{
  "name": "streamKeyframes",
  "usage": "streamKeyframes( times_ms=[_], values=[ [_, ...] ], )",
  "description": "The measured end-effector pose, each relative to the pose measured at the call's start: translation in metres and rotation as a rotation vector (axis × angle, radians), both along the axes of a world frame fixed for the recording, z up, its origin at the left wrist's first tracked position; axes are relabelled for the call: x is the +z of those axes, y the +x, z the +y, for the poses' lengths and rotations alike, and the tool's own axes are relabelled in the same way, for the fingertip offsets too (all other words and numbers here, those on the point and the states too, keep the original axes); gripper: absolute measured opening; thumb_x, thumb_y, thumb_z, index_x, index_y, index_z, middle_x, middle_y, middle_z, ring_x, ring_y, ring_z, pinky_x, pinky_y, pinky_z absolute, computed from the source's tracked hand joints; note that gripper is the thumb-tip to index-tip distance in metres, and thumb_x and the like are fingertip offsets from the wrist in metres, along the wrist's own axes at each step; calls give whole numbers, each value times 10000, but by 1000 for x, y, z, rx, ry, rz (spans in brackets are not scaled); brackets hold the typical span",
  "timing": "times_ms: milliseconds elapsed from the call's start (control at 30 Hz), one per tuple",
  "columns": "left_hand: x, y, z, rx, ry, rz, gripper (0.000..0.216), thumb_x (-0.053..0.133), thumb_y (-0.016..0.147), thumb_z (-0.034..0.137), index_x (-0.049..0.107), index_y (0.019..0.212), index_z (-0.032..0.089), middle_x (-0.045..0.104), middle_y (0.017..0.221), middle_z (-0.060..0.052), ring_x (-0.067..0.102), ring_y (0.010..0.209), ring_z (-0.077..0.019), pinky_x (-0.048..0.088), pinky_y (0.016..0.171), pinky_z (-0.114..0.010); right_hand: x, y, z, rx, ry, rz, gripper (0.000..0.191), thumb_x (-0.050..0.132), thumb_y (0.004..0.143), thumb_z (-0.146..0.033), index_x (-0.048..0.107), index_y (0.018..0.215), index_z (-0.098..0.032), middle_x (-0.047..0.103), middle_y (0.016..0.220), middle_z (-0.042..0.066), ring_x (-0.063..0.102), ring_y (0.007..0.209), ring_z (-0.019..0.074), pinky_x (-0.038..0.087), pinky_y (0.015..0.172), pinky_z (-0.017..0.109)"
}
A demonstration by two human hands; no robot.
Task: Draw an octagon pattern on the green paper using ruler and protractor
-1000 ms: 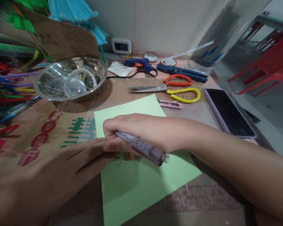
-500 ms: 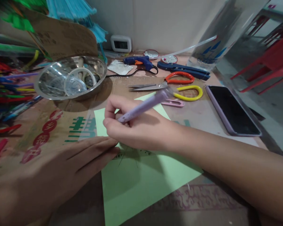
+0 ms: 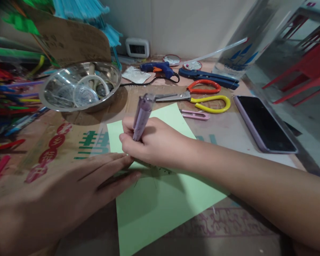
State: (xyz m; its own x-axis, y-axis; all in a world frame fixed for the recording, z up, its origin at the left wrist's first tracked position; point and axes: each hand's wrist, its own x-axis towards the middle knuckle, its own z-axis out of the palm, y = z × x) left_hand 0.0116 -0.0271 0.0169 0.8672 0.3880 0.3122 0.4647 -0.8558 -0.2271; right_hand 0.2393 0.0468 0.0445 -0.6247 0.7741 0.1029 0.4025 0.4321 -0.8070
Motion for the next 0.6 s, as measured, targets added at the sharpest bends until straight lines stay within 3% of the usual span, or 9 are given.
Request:
streamKeyframes(
  times_ms=[367,600],
  values=[
    [3,6,1,11,-17,-35,600,118,1083,41,681,1205,209,825,1119,-102,795,978,-255,636,840,-396,1,-1,-1,31,31,-62,290,536,995,-206,375,762,-266,430,669,-63,440,662,139,297,670,308],
    [4,2,1,-7,4,-3,558,142,1085,51,659,1250,183,831,1147,-133,818,1022,-268,657,887,-409,5,-1,-1,45,38,-111,298,543,989,-212,370,754,-268,417,659,-68,412,626,135,294,656,305]
  ],
)
